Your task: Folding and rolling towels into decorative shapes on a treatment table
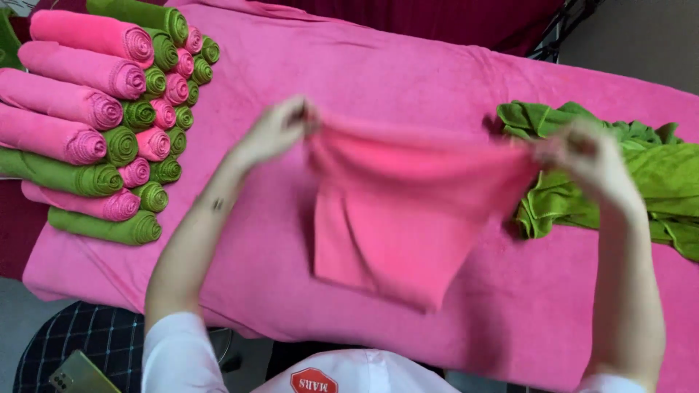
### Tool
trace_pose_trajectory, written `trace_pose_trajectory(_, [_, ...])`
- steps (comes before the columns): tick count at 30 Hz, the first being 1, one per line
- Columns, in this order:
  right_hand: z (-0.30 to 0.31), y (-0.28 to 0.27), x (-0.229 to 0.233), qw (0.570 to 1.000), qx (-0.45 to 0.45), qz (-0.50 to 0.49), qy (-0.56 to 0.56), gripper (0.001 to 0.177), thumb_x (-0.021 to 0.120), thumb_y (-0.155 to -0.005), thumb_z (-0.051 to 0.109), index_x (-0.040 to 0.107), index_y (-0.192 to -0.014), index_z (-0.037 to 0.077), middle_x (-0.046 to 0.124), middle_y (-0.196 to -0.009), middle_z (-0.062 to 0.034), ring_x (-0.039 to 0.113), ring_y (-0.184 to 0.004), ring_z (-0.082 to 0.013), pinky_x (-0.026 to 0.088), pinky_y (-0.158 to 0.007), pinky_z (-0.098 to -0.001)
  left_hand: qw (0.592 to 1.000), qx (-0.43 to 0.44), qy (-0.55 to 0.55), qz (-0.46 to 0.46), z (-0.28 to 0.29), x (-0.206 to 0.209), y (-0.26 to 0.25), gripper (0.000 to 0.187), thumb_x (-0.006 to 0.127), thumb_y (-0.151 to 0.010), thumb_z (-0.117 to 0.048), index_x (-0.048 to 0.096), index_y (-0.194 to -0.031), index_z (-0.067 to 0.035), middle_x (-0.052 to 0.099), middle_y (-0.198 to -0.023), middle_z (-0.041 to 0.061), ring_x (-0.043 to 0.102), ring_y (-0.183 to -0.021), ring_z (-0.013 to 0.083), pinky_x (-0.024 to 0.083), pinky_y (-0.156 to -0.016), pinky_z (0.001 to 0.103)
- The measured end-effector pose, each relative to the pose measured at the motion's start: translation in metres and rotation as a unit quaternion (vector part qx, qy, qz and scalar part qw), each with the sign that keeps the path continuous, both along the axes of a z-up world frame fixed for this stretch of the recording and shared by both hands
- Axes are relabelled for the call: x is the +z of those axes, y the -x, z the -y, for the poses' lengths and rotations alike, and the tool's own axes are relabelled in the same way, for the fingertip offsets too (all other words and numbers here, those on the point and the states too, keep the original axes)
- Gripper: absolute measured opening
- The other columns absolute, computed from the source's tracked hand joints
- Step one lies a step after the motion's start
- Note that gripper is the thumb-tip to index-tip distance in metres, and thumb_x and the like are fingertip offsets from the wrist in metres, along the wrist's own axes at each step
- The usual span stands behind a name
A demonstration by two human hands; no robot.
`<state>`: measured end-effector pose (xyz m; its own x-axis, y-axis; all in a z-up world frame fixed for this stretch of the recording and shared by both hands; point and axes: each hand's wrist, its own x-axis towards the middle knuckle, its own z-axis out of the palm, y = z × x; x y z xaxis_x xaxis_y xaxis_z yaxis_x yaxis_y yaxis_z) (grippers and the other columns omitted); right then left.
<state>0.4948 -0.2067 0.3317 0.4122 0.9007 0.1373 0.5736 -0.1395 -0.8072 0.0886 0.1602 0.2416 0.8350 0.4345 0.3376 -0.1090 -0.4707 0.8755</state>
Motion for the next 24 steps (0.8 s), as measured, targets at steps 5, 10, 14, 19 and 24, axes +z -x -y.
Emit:
trace_pose_trajectory(5, [-0.081,-0.094,0.018,0.925,-0.076,0.244,-0.281,0.022,0.075,-0.116,-0.023,0.063,-0.113,-0.005,0.063,-0.111,-0.0177,0.055,-0.092,-0.0238,0.044,-0.077,-0.0365,0.935,0.180,-0.238,0.191,-0.048,0.098,-0.082,0.009,0.067,-0.106,-0.007,0.060,-0.101,-0.008,0.061,-0.089,0.005,0.056,-0.079,0.0183,0.045,-0.070,0.034])
trace_pose_trajectory(10, [-0.088,-0.072,-0.002,0.873,-0.115,0.353,-0.316,0.030,0.078,-0.099,-0.026,0.062,-0.108,-0.004,0.058,-0.111,-0.0193,0.051,-0.095,-0.0298,0.041,-0.076,-0.0387,0.900,0.193,-0.333,0.206,-0.036,0.075,-0.086,0.017,0.070,-0.100,0.008,0.059,-0.097,-0.005,0.061,-0.096,0.009,0.056,-0.087,0.0258,0.043,-0.076,0.037])
trace_pose_trajectory(14, [-0.047,0.010,-0.058,0.920,-0.049,0.365,-0.130,0.017,0.060,-0.099,-0.023,0.061,-0.112,-0.011,0.066,-0.101,-0.0286,0.064,-0.098,-0.0470,0.053,-0.093,-0.0579,0.920,0.218,-0.323,0.035,-0.024,-0.056,-0.051,0.027,0.065,-0.103,0.001,0.059,-0.129,0.005,0.047,-0.151,0.034,0.047,-0.141,0.0510,0.038,-0.122,0.058])
trace_pose_trajectory(19, [0.026,-0.014,-0.258,0.893,0.087,0.439,0.037,0.042,0.055,-0.096,0.003,0.058,-0.134,0.018,0.075,-0.108,-0.0113,0.076,-0.101,-0.0263,0.062,-0.085,-0.0390,0.947,0.127,-0.277,-0.100,0.014,-0.221,0.018,0.019,0.057,-0.105,-0.006,0.063,-0.121,-0.013,0.073,-0.123,0.013,0.067,-0.123,0.0357,0.056,-0.105,0.047])
trace_pose_trajectory(24, [0.073,0.047,-0.300,0.869,0.176,0.461,-0.017,0.017,0.058,-0.098,0.005,0.064,-0.114,0.005,0.070,-0.128,-0.0233,0.069,-0.119,-0.0439,0.058,-0.097,-0.0509,0.925,0.089,-0.348,-0.123,0.070,-0.274,0.073,0.032,0.060,-0.100,-0.002,0.068,-0.131,-0.007,0.074,-0.126,0.019,0.070,-0.120,0.0362,0.061,-0.100,0.046])
